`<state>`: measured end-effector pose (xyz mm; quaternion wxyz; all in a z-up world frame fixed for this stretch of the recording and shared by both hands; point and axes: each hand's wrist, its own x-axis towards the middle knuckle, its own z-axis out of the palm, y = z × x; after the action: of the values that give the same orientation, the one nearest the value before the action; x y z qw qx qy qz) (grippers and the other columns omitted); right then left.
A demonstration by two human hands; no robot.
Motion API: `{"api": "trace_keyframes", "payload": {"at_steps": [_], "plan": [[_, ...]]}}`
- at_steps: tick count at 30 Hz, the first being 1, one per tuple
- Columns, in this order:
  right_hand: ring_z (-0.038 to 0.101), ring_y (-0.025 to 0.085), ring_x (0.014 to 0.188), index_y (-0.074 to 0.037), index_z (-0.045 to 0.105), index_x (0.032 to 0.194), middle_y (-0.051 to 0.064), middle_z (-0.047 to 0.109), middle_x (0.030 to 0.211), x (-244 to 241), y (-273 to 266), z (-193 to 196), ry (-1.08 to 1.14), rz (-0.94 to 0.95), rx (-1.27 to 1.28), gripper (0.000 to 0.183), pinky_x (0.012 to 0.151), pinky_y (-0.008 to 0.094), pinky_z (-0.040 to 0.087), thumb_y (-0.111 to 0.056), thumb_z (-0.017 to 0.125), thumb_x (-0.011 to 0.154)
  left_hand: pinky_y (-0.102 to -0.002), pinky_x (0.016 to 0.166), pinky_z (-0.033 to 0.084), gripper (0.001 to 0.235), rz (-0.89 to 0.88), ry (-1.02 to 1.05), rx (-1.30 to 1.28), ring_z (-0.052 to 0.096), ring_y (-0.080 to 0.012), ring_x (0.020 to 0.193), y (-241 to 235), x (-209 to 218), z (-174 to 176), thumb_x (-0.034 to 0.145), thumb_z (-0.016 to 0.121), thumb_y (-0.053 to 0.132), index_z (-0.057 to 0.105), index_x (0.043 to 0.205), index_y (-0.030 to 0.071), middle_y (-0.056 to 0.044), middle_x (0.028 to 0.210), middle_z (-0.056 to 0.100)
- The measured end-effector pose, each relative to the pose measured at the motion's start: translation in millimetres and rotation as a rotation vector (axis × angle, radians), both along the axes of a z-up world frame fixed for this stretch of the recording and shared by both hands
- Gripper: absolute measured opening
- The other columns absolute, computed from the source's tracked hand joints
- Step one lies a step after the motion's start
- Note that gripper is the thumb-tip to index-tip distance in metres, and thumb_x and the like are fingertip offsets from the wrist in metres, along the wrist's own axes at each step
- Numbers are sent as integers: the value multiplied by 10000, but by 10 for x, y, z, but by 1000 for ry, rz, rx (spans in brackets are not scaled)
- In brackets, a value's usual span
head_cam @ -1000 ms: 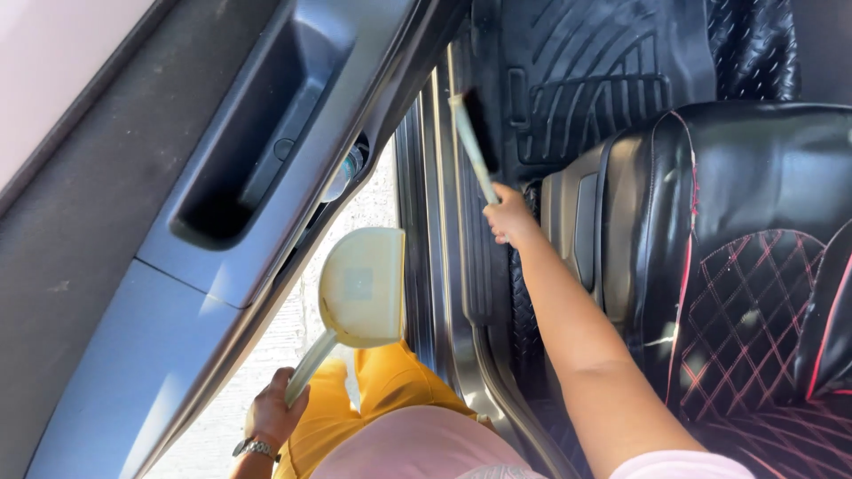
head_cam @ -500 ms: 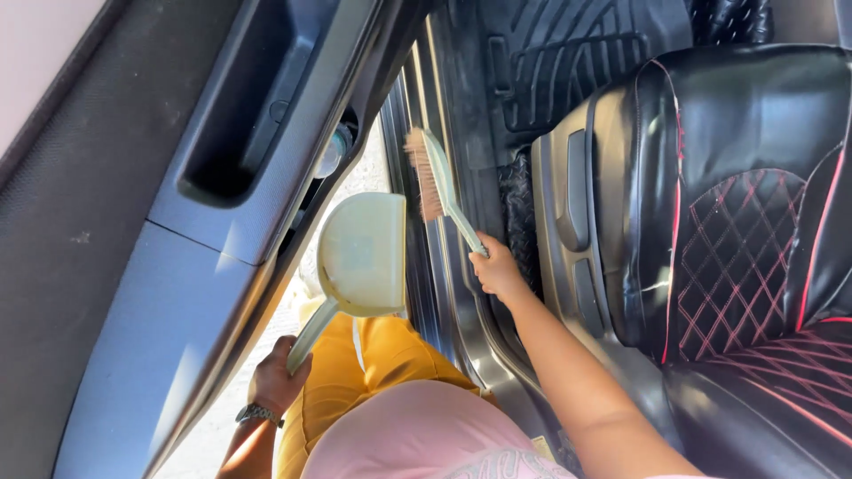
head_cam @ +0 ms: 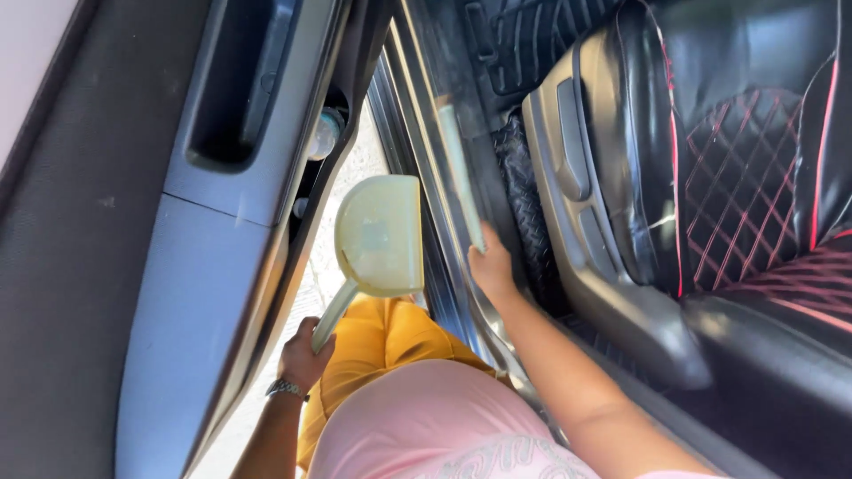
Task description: The person uses a small brush and dustpan to sweep the floor mats and door sill area of a car. They brush debris from the textured rubber mat and the crevices along the door threshold, moving the dustpan to collect the dirt.
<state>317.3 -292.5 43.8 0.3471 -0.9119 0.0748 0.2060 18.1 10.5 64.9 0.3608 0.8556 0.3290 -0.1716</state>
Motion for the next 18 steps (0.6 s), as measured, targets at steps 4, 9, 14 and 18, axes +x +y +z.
{"api": "trace_keyframes", "payload": {"at_steps": [4,9,14,18], "plan": [[642,436,1178,-154,460,1541,234,675,1307,-165,-188,-194,-49,-175,-85,689,1031,483,490,-174,512,855,-440,595,551,432,42,136,-81,696,-291,644,40,8,90,861,651,507,539,1208,275,-60,781,728],[292,108,345,-234,614,1414,61,421,565,-182,40,632,544,-251,420,654,303,266,165,-23,435,821,-423,525,534,383,7,102,-59,673,-264,586,89,-94,15,869,657,473,546,1163,254,-48,740,719],[604,302,875,-259,466,1545,150,652,1095,-86,-224,255,108,-186,57,727,760,395,487,-140,453,828,-403,519,555,397,36,108,-52,681,-249,585,91,-148,-57,870,670,456,542,1187,256,-37,763,732],[682,374,579,-197,377,1587,193,661,1261,-315,-254,58,348,-48,-72,804,275,407,488,-155,481,791,-409,590,586,435,64,155,-60,692,-265,627,46,-122,-45,864,665,455,543,1234,262,-49,800,743]]}}
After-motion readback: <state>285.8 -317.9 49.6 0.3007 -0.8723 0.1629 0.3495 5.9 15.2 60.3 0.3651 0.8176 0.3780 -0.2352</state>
